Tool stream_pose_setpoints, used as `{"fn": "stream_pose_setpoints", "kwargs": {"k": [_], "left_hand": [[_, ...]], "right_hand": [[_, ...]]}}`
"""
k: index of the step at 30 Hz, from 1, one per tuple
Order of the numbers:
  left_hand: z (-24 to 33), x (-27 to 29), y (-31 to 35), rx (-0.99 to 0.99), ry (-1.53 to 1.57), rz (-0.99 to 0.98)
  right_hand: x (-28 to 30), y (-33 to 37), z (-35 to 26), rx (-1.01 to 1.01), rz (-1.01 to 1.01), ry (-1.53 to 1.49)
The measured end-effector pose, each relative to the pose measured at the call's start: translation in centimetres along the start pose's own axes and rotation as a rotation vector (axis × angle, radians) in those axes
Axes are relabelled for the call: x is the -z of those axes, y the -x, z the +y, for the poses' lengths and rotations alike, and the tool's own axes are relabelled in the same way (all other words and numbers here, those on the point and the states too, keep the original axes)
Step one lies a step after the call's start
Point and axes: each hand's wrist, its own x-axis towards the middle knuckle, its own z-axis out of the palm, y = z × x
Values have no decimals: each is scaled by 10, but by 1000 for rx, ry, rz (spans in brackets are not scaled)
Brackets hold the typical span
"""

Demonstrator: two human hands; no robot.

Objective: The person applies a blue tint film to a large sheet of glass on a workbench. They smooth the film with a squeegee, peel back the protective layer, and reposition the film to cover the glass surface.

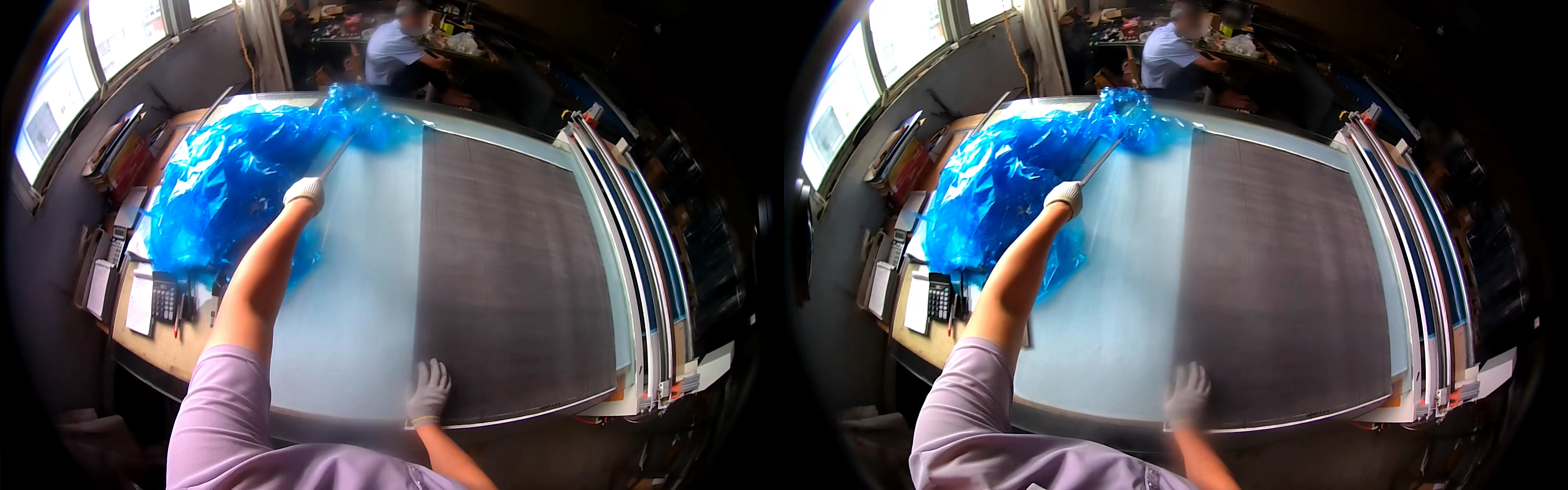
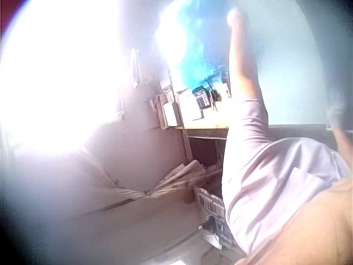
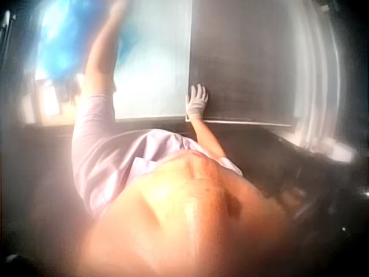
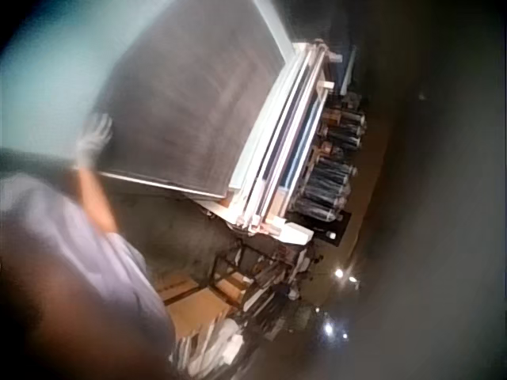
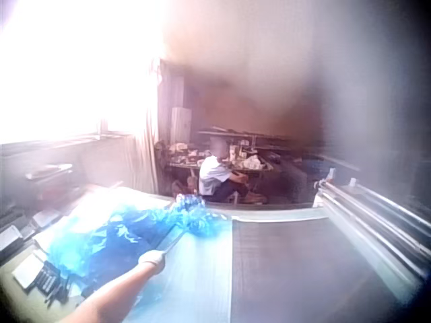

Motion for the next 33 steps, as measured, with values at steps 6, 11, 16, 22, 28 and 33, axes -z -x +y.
{"fn": "stream_pose_setpoints", "kwargs": {"k": [6,11,16,22,28,33], "left_hand": [[-54,23,163,63,87,-121],[-91,26,298,94,128,-168],[-102,16,421,132,308,-40],[-64,3,409,301,1094,-15],[-26,21,178,141,900,109],[-3,27,5,387,866,-195]], "right_hand": [[7,2,-4,-12,5,-35],[-4,8,-3,14,84,-25],[-7,13,-1,33,101,-14],[-8,10,0,17,100,0],[-8,10,-1,24,110,27],[-6,10,-1,6,99,-12]]}}
